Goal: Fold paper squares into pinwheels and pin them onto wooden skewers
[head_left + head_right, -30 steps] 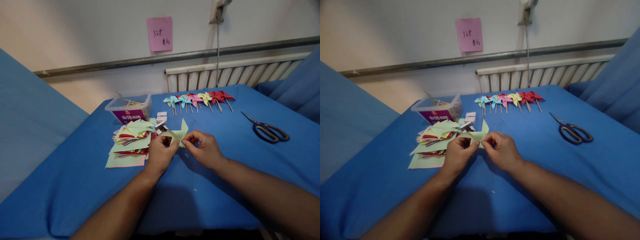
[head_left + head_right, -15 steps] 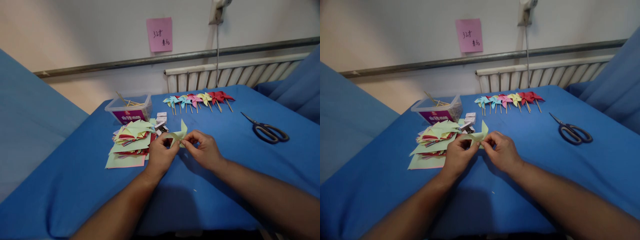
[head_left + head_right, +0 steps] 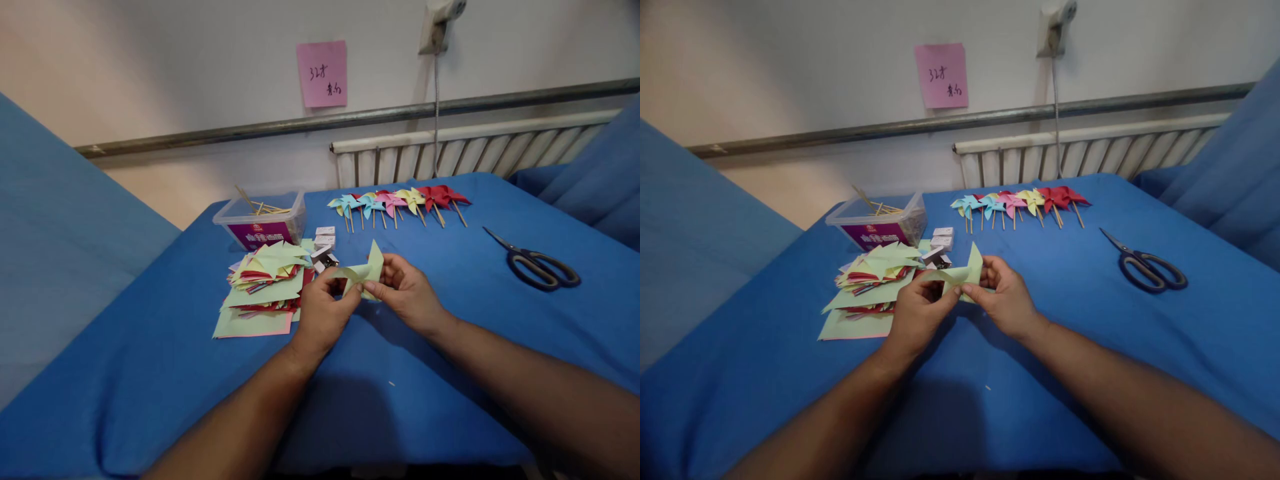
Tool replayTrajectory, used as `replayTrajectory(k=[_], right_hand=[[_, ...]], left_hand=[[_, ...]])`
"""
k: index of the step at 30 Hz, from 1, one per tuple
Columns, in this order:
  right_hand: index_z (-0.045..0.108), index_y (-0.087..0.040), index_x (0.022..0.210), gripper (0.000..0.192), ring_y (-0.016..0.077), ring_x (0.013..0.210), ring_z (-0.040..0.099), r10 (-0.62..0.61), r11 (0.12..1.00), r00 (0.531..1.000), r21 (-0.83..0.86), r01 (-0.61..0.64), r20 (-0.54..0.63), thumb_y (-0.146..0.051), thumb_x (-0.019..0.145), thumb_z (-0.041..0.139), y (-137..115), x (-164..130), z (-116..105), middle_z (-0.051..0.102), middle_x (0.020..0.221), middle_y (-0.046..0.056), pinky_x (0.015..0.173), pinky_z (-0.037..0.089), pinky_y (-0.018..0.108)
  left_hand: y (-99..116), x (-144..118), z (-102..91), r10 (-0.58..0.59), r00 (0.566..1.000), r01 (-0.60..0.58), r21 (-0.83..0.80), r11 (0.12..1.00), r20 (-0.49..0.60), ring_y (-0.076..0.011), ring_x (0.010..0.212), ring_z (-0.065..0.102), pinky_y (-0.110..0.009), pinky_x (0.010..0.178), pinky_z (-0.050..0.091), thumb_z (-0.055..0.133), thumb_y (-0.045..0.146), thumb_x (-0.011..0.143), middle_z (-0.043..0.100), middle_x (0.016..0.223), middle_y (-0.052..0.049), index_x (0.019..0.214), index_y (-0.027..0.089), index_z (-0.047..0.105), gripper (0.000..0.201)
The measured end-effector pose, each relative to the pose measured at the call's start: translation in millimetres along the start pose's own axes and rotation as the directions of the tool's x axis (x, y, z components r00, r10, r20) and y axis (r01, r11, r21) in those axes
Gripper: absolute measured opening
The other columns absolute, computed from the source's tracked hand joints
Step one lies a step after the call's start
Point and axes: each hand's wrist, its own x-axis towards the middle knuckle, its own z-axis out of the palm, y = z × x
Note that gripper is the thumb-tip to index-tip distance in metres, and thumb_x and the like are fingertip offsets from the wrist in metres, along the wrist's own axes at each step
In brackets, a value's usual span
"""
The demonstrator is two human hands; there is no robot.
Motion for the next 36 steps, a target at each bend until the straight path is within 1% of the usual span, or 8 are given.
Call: replayTrajectory(k=[3,7,17,20,24,26,29,36], right_hand=[[0.063,-0.020,0.090,0.032,0.0169,0.074,0.066,0.060,0.998,0.998,0.002,-0.060,0.038,-0.040,0.068,0.076,-0.2,0.6,-2.0,0.072,0.086,0.004,0.072,0.054,0.034],[0.065,-0.020,0.086,0.028,0.0150,0.067,0.065,0.079,0.997,0.996,0.012,-0.079,0.042,-0.039,0.068,0.076,0.2,0.6,-4.3,0.072,0.080,0.001,0.066,0.053,0.031],[0.066,-0.019,0.088,0.020,0.0165,0.074,0.065,-0.010,0.992,1.000,-0.128,0.009,-0.008,-0.034,0.075,0.070,2.2,-3.5,-4.2,0.071,0.084,0.004,0.071,0.053,0.032],[0.065,-0.020,0.088,0.018,0.0163,0.076,0.065,-0.013,0.997,1.000,-0.077,0.011,-0.022,-0.030,0.075,0.071,2.8,-3.8,-2.7,0.071,0.085,0.003,0.073,0.052,0.032],[0.065,-0.020,0.089,0.021,0.0151,0.075,0.065,0.043,0.996,0.999,0.073,-0.043,0.007,-0.032,0.073,0.073,2.7,-2.9,-0.6,0.071,0.085,0.001,0.073,0.052,0.030],[0.066,-0.020,0.088,0.023,0.0149,0.074,0.065,0.057,0.993,0.998,0.106,-0.059,0.025,-0.034,0.072,0.073,1.9,-2.8,-0.1,0.072,0.085,0.001,0.072,0.052,0.030],[0.066,-0.020,0.089,0.024,0.0153,0.073,0.065,0.061,0.994,0.998,0.087,-0.063,0.020,-0.034,0.071,0.074,0.5,-3.3,-0.2,0.072,0.084,0.001,0.072,0.051,0.030],[0.066,-0.019,0.092,0.026,0.0171,0.077,0.066,0.045,0.999,0.999,0.012,-0.045,0.000,-0.034,0.072,0.073,1.4,-5.1,-0.3,0.072,0.087,0.003,0.074,0.051,0.033]], left_hand=[[-1.0,0.0,-0.2,0.003,1.000,-0.003,0.002,1.000,0.019,-0.0128,0.062,0.056,-0.023,0.060,0.043,0.069,0.026,0.070,0.062,0.067,0.001,0.076,0.016,0.064,0.013],[-2.3,-0.4,-0.2,0.016,0.999,-0.016,-0.006,1.000,0.035,-0.0127,0.063,0.056,-0.024,0.061,0.043,0.069,0.024,0.071,0.062,0.067,0.001,0.077,0.016,0.064,0.011],[2.0,-2.2,0.5,0.015,0.999,-0.015,-0.012,1.000,0.031,-0.0116,0.060,0.053,-0.023,0.058,0.041,0.069,0.023,0.070,0.060,0.064,0.001,0.074,0.015,0.063,0.010],[1.8,-1.6,0.6,-0.002,0.999,0.003,-0.032,0.999,0.038,-0.0125,0.062,0.056,-0.024,0.060,0.042,0.070,0.022,0.070,0.063,0.067,0.000,0.075,0.015,0.064,0.011],[1.9,-1.0,0.3,-0.065,0.996,0.071,-0.106,0.992,0.055,-0.0137,0.066,0.059,-0.025,0.062,0.044,0.071,0.023,0.069,0.067,0.073,-0.002,0.081,0.014,0.067,0.015],[2.9,-1.1,0.2,-0.090,0.995,0.096,-0.149,0.984,0.049,-0.0135,0.067,0.060,-0.024,0.064,0.045,0.072,0.023,0.067,0.068,0.074,-0.002,0.082,0.014,0.068,0.018],[4.1,-1.2,0.5,-0.108,0.994,0.112,-0.174,0.978,0.036,-0.0136,0.066,0.060,-0.025,0.064,0.045,0.073,0.023,0.066,0.069,0.073,-0.003,0.080,0.014,0.068,0.018],[1.6,-0.5,2.0,-0.104,0.995,0.102,-0.167,0.981,-0.003,-0.0130,0.063,0.059,-0.024,0.061,0.045,0.075,0.024,0.063,0.068,0.069,-0.002,0.076,0.014,0.068,0.017]])
